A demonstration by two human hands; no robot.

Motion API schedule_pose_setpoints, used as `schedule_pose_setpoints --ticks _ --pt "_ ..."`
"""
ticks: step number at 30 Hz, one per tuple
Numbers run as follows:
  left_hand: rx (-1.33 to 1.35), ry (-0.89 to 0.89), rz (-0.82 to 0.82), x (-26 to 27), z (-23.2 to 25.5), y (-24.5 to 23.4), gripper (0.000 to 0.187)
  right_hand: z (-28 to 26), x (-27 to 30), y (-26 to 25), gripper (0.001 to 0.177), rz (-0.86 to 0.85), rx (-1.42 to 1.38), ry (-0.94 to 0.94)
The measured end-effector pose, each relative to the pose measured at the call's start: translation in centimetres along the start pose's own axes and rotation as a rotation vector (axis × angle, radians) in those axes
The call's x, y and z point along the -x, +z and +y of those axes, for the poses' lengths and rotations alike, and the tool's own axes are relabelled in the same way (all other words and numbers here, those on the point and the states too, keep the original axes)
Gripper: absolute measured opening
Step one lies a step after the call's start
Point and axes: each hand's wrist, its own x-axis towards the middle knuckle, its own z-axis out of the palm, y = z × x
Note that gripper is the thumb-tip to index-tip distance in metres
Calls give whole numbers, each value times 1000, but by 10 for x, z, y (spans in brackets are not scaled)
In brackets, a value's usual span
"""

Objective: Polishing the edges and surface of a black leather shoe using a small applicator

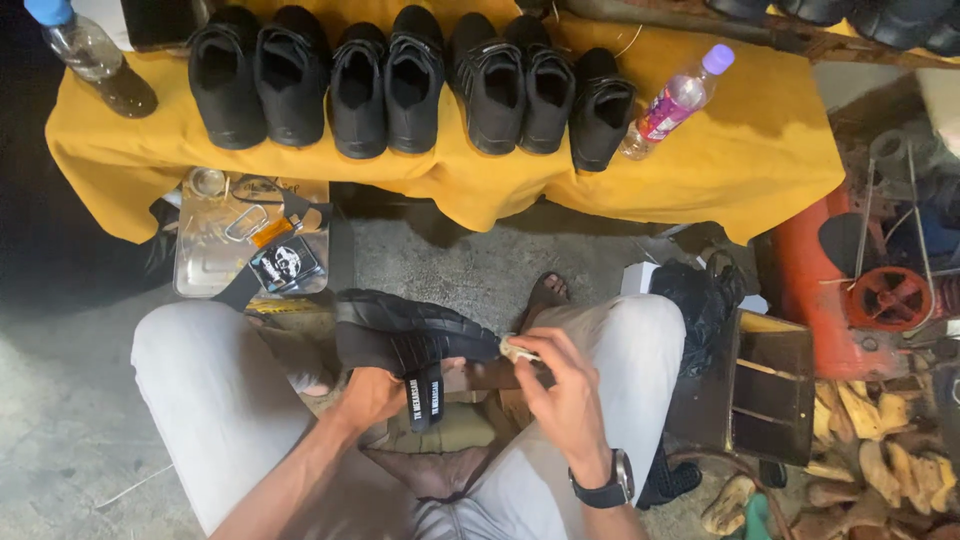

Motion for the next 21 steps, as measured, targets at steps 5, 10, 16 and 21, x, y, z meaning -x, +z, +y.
schedule_pose_setpoints --ticks 5,10,16,21 --pt "348 -184 229 -18 92 -37 35 -1 -7 9 30 187 11 -38" --pt "416 -249 308 -22 109 -48 46 -16 -11 14 18 125 -67 -90" --pt "672 -477 353 -21 125 -58 42 12 5 7 21 75 -15 -10" --pt "635 -650 464 -30 148 -83 50 12 -1 -2 20 195 43 85"
